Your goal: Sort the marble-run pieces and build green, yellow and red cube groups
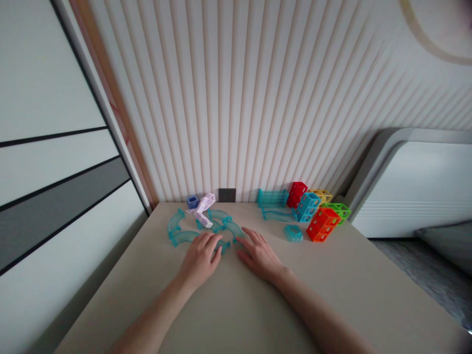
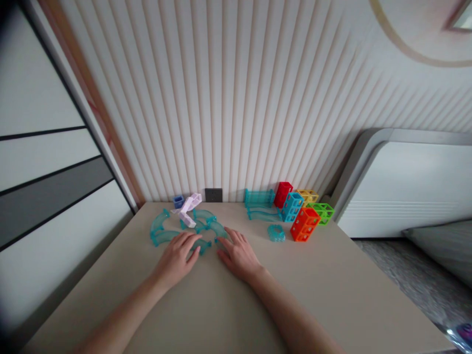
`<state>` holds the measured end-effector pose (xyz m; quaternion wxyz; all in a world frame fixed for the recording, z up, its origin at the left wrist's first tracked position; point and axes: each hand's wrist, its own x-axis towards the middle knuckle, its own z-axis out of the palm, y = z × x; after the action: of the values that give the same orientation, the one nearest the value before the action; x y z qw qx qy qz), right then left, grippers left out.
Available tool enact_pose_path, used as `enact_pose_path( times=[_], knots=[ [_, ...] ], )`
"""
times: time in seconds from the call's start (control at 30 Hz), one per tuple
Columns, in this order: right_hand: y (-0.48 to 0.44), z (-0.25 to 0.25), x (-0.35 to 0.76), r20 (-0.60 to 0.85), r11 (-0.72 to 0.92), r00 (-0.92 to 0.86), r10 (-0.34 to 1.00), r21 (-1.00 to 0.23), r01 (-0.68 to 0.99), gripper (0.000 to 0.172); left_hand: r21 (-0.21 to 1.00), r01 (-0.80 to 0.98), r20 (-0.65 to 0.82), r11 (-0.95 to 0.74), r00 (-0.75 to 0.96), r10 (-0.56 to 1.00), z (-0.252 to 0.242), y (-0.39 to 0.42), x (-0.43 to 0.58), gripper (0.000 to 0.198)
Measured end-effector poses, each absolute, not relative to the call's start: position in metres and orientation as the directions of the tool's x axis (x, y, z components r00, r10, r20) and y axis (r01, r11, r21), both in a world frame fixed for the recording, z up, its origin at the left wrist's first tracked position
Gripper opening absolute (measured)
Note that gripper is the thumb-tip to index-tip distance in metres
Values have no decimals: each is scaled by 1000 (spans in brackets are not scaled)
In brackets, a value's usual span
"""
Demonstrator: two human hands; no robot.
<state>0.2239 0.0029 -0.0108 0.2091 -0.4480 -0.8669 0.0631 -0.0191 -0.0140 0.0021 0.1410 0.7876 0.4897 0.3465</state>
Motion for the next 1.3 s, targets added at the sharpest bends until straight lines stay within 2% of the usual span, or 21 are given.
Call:
enact_pose_path(
  times=[0.23,0.4,0.5,0.63,1.0,1.07,1.2,1.3],
  knots=[
    [3,-9,228,297,570,-489,820,-348,745,32,573,680,385,-457,269,883,-15,-2,-29,34],
    [4,-9,226,280,598,-529,801,-368,712,44,512,708,393,-486,310,866,-26,-1,-26,37],
    [6,-10,226,275,605,-540,796,-325,726,46,417,753,408,-508,344,846,-29,-1,-25,37],
    [6,-11,224,270,591,-528,805,-297,750,39,338,783,407,-523,379,831,-34,2,-25,38],
    [7,-8,224,262,546,-481,836,-326,772,14,341,786,379,-515,386,841,-37,8,-26,32],
    [8,-9,225,257,521,-456,852,-332,786,17,348,783,366,-515,392,844,-36,8,-26,31],
    [11,-13,229,263,475,-402,877,-353,806,32,340,788,334,-513,409,850,-32,7,-27,30],
    [13,-16,232,274,464,-383,882,-365,807,35,330,785,326,-524,426,844,-29,6,-27,30]
  ],
)
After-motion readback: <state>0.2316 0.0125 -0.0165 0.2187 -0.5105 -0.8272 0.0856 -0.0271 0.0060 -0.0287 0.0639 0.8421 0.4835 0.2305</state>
